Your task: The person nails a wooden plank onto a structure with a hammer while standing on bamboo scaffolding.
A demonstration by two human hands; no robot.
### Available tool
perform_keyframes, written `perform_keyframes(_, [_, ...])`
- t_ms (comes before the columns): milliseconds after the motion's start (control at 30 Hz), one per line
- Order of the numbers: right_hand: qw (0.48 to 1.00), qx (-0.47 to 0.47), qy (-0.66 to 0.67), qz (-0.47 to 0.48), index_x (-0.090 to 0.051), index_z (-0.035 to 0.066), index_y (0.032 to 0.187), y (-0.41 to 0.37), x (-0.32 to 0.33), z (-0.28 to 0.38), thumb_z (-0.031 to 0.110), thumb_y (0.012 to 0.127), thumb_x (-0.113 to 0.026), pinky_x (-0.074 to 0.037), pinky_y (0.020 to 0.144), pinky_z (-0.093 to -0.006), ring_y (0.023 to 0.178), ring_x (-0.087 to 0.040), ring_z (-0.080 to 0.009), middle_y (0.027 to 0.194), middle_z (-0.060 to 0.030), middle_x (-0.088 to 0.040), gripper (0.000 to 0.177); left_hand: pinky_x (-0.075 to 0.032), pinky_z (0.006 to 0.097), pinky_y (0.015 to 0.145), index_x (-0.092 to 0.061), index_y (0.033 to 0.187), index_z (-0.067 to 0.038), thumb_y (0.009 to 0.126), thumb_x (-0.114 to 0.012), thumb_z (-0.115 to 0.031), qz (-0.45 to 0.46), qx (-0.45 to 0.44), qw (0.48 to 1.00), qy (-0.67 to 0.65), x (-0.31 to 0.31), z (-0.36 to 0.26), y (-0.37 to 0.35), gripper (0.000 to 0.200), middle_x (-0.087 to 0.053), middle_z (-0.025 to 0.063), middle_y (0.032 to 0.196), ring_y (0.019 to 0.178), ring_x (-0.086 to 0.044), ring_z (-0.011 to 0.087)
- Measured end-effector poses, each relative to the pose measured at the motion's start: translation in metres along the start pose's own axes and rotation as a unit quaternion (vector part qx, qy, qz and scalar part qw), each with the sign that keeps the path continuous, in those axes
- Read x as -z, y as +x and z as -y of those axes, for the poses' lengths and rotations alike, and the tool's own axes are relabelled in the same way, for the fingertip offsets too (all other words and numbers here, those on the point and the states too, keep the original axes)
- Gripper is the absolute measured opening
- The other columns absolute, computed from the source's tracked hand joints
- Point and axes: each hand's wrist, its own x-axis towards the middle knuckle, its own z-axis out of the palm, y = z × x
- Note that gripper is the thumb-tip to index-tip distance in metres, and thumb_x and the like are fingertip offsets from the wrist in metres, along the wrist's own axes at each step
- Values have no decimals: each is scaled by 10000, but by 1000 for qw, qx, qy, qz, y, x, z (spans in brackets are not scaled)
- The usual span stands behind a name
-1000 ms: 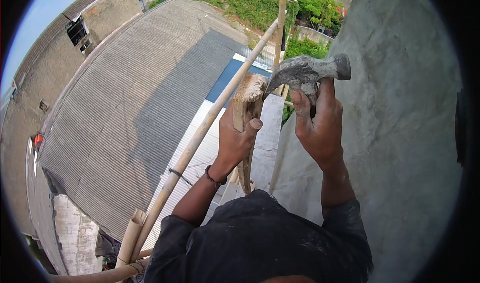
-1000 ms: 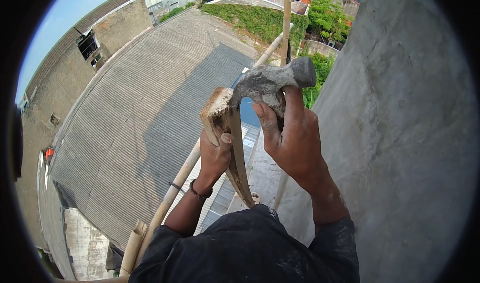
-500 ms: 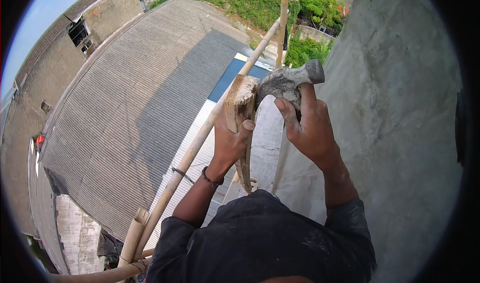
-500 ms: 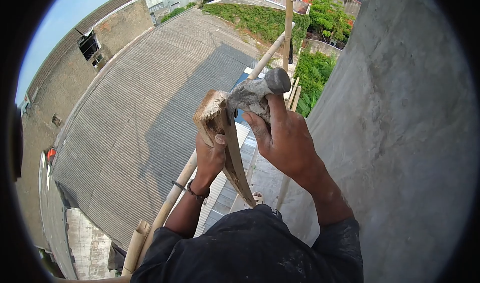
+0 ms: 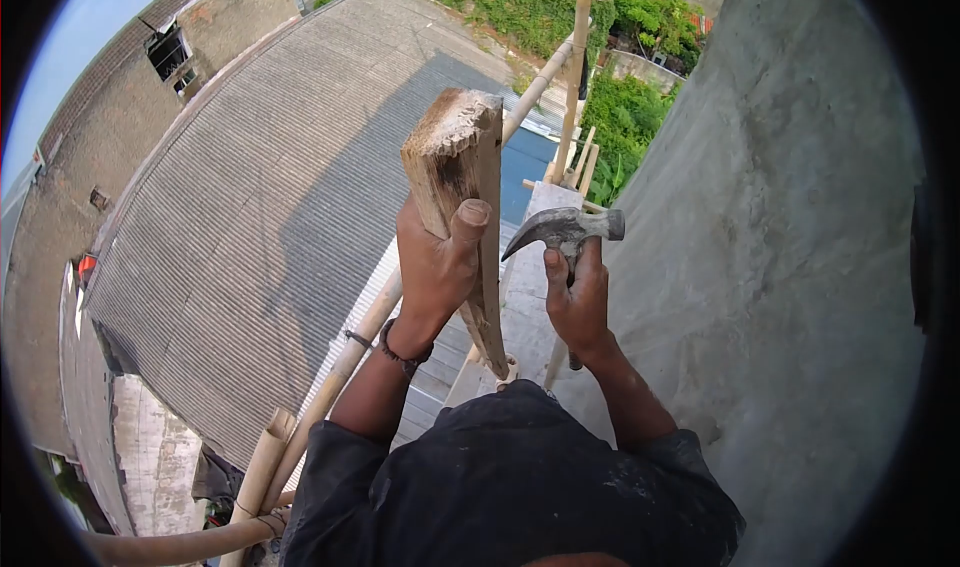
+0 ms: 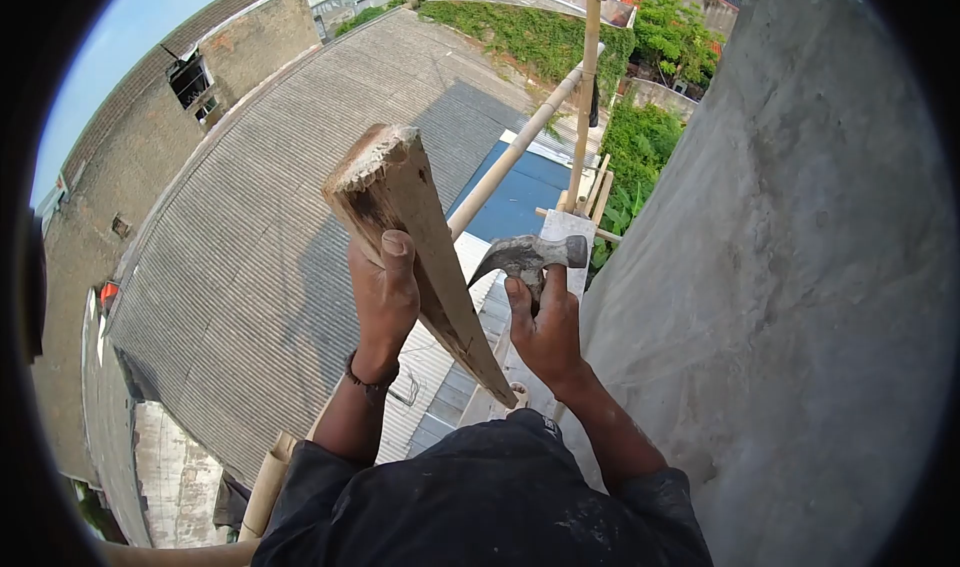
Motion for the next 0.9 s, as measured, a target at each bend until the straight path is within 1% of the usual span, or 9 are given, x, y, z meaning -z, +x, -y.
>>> perform_keyframes(33, [999,-53,6,7,-413,-54,1265,5,10,-2,242,977,-542,-499,747,-390,857,-673,-334,942,-224,-650,433,-499,300,697,-555,1087,53,793,-622,-703,-9,-9,1000,0,-1,-4,2,814,-619,86,912,815,-594,147])
perform_keyframes(100, [996,-52,58,-33,-433,-37,1230,29,31,11,263,982,-541,-488,721,-360,791,-635,-243,914,-165,-640,404,-499,305,703,-554,1097,54,793,-619,-705,0,-22,1000,4,-5,4,1,820,-617,87,918,822,-594,150])
perform_keyframes(367, [981,146,74,-106,-442,-20,1183,86,82,85,289,973,-573,-484,734,-302,816,-600,-152,929,-120,-625,396,-493,335,781,-529,1212,52,763,-620,-735,53,-14,998,-29,-38,25,-4,911,-625,89,965,876,-595,169])
perform_keyframes(500, [998,67,-16,-4,-491,-16,1146,83,81,83,260,960,-607,-500,694,-294,856,-622,-160,882,-106,-635,353,-493,350,789,-531,1216,47,766,-617,-736,45,-52,998,-7,-41,28,-3,907,-626,88,971,887,-598,180])
perform_keyframes(567, [999,45,6,-5,-528,-21,1087,80,87,79,304,976,-578,-488,639,-272,747,-605,-136,807,-79,-626,347,-493,358,790,-538,1209,44,761,-621,-738,62,-21,998,1,-38,30,-3,905,-627,95,973,891,-600,191])
perform_keyframes(633, [985,-68,149,49,-552,-27,1057,78,107,66,337,1002,-518,-448,585,-250,656,-539,-102,776,-61,-615,370,-493,357,788,-543,1199,45,757,-626,-737,53,-23,998,7,-36,34,-2,903,-626,101,969,889,-601,193])
perform_keyframes(767, [998,28,6,-60,-573,-31,1009,66,113,46,321,1024,-472,-385,564,-225,652,-473,-75,740,-28,-572,366,-489,350,786,-558,1168,42,750,-638,-733,57,-28,998,22,-28,47,-11,885,-622,110,953,873,-602,197])
perform_keyframes(833, [991,65,63,-97,-573,-28,987,66,108,41,354,1009,-504,-375,538,-225,577,-456,-70,681,-9,-527,388,-487,348,787,-562,1158,40,749,-640,-732,75,-18,997,14,-24,48,-16,876,-621,109,950,867,-603,203])
perform_keyframes(900, [946,-121,272,127,-575,-12,967,63,115,31,376,987,-545,-358,509,-223,527,-429,-61,650,2,-499,389,-485,347,788,-565,1147,37,749,-642,-730,94,-4,996,7,-20,50,-24,867,-620,108,946,861,-603,210])
